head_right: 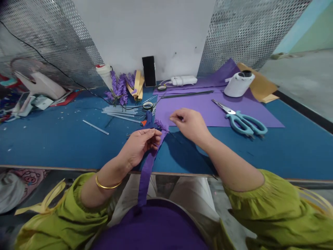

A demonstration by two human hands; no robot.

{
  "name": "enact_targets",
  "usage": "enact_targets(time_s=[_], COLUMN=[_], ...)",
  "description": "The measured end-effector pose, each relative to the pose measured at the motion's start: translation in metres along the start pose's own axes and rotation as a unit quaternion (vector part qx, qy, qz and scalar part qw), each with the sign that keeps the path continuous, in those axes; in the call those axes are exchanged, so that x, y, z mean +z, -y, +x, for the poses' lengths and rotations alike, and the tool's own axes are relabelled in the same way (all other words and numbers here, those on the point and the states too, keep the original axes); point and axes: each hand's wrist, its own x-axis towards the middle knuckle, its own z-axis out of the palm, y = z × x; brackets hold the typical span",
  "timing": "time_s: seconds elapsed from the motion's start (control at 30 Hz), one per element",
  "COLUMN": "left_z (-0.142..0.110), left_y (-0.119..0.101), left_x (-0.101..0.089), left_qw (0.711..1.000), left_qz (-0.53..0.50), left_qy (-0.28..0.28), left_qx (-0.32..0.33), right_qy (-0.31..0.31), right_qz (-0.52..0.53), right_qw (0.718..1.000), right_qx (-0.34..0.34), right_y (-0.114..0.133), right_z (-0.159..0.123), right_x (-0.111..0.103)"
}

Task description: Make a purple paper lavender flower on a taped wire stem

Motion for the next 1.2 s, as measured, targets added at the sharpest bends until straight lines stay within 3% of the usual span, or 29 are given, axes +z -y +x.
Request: enact_targets(time_s=[0.1,0.2,0.5,0.63,1.07,1.2], left_z=[0.003,0.004,0.007,0.008,0.01,0.012], left_y=[0.0,0.0,0.0,-0.001,0.001,0.004], left_x=[0.0,0.002,0.005,0.004,0.003,0.0], left_qw=[1.0,1.0,1.0,1.0,0.999,0.999], left_qz=[-0.014,-0.018,0.004,-0.005,0.0,-0.014], left_qy=[0.002,0.014,0.025,0.025,0.028,0.026], left_qx=[0.006,0.005,-0.018,-0.013,-0.036,-0.044], right_qy=[0.012,0.034,0.029,0.011,0.063,-0.003], right_qz=[0.107,0.149,0.168,0.144,0.17,0.129], right_qw=[0.991,0.983,0.984,0.985,0.981,0.991], right_qx=[-0.074,-0.102,-0.056,-0.095,-0.075,-0.025], right_y=[0.015,0.026,0.026,0.026,0.03,0.021], right_z=[-0.006,-0.011,-0.015,-0.016,-0.017,-0.008], right_x=[-0.003,0.001,0.008,0.007,0.005,-0.008])
